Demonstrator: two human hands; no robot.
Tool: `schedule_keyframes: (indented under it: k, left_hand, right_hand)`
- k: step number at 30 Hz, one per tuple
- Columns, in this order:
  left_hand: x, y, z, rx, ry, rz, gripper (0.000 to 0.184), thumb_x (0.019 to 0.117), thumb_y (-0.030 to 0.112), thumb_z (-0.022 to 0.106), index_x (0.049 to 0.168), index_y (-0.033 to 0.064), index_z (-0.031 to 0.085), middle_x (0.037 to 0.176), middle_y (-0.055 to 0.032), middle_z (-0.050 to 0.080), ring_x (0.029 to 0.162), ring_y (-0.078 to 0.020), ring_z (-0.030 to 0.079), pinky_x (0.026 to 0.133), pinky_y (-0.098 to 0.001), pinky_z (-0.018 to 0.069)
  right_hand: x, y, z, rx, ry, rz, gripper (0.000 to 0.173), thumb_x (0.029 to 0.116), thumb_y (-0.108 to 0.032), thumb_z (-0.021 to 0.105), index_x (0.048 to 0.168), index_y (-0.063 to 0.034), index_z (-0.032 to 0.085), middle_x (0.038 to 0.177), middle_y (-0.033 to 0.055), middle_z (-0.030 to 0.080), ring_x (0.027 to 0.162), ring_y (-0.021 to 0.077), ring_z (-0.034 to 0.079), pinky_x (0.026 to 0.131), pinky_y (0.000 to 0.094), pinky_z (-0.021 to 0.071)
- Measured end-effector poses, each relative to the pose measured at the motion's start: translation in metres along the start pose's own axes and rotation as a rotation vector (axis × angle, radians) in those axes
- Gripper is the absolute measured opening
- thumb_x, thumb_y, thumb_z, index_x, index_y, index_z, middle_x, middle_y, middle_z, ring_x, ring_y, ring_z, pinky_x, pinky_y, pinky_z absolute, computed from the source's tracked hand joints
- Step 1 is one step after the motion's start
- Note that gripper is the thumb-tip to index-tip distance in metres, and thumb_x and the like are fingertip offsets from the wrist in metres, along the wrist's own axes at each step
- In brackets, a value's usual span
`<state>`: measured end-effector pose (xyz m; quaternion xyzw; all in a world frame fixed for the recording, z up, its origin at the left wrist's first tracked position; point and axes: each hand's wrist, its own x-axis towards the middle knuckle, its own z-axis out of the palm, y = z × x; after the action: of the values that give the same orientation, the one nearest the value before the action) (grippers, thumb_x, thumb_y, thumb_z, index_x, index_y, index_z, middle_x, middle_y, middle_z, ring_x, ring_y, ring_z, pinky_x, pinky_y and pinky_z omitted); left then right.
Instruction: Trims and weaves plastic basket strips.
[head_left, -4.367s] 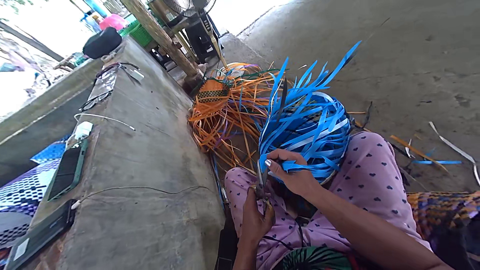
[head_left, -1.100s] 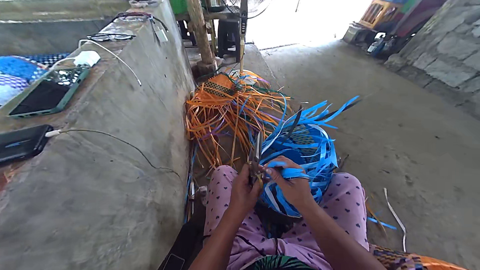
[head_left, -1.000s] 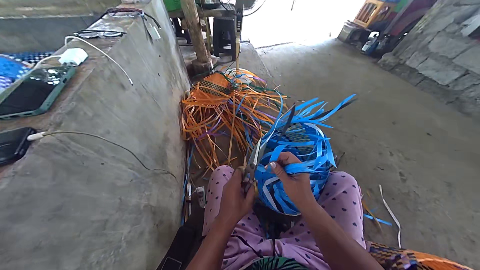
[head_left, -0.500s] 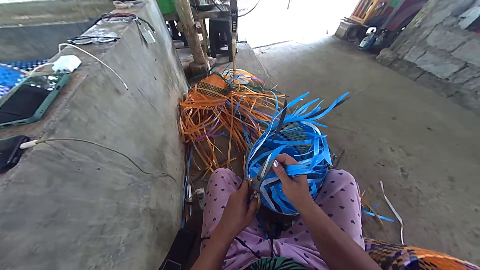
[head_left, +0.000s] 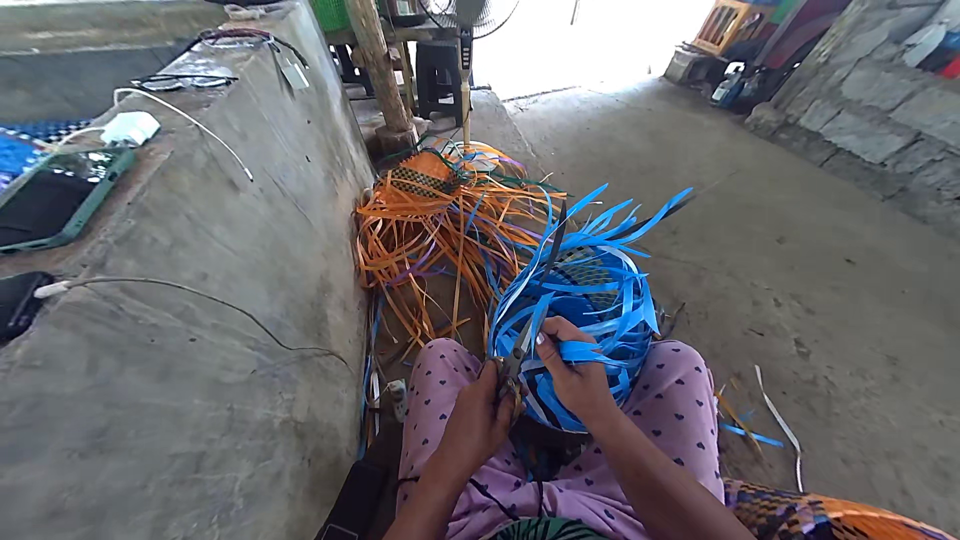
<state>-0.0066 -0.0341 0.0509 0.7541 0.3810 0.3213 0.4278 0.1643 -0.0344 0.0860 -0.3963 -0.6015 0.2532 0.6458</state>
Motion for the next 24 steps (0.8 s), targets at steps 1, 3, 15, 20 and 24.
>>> schedule_keyframes:
  k: [1, 3, 15, 20, 24]
  left_hand:
    - [0.0, 0.001, 0.0, -0.015, -0.006, -0.002, 0.031, 0.0937, 0.002, 0.052, 0.122, -0.0092, 0.056, 0.1, -0.01, 0.075, 0.082, -0.0162, 0.076, 0.075, -0.0341, 0.0635]
    - [-0.001, 0.0, 0.0, -0.046, 0.001, 0.011, 0.032, 0.0926, 0.001, 0.053, 0.123, -0.0092, 0.056, 0.101, -0.0088, 0.075, 0.083, -0.0148, 0.076, 0.076, -0.0322, 0.0635]
    - [-0.002, -0.002, 0.0, -0.168, 0.008, 0.0, 0.032, 0.0953, -0.001, 0.051, 0.126, -0.0088, 0.053, 0.102, -0.0068, 0.075, 0.083, -0.0116, 0.075, 0.074, -0.0281, 0.0636]
    - [0.005, -0.004, -0.003, -0.218, 0.056, -0.052, 0.029, 0.098, -0.001, 0.05, 0.126, -0.0069, 0.054, 0.093, -0.0019, 0.073, 0.074, -0.0073, 0.072, 0.068, -0.0247, 0.0618]
    - [0.039, -0.016, -0.015, 0.009, 0.074, -0.309, 0.034, 0.1027, 0.009, 0.051, 0.134, -0.005, 0.053, 0.094, -0.0109, 0.07, 0.075, -0.0162, 0.071, 0.072, -0.0342, 0.0612]
  right_hand:
    - [0.0, 0.0, 0.0, -0.005, -0.003, -0.003, 0.017, 0.0979, -0.003, 0.053, 0.095, 0.0051, 0.067, 0.088, -0.0033, 0.066, 0.079, -0.009, 0.058, 0.074, 0.009, 0.0501]
    - [-0.001, 0.001, -0.001, -0.019, -0.006, -0.006, 0.016, 0.0979, -0.004, 0.054, 0.095, 0.0049, 0.067, 0.087, -0.0034, 0.066, 0.079, -0.0093, 0.058, 0.074, 0.0084, 0.0497]
    - [-0.005, 0.006, -0.004, -0.004, 0.038, 0.036, 0.015, 0.0994, -0.006, 0.053, 0.096, 0.0016, 0.065, 0.082, -0.0037, 0.065, 0.073, -0.0047, 0.06, 0.069, 0.0115, 0.0525]
    - [-0.011, 0.003, -0.011, 0.061, 0.071, 0.088, 0.014, 0.1012, -0.005, 0.051, 0.099, -0.0006, 0.064, 0.081, -0.0057, 0.065, 0.072, -0.0013, 0.064, 0.069, 0.0158, 0.0567]
    - [-0.02, -0.003, -0.017, 0.099, 0.064, 0.121, 0.014, 0.1024, -0.006, 0.051, 0.098, -0.0054, 0.064, 0.081, -0.0073, 0.067, 0.071, 0.0, 0.065, 0.07, 0.0175, 0.0582]
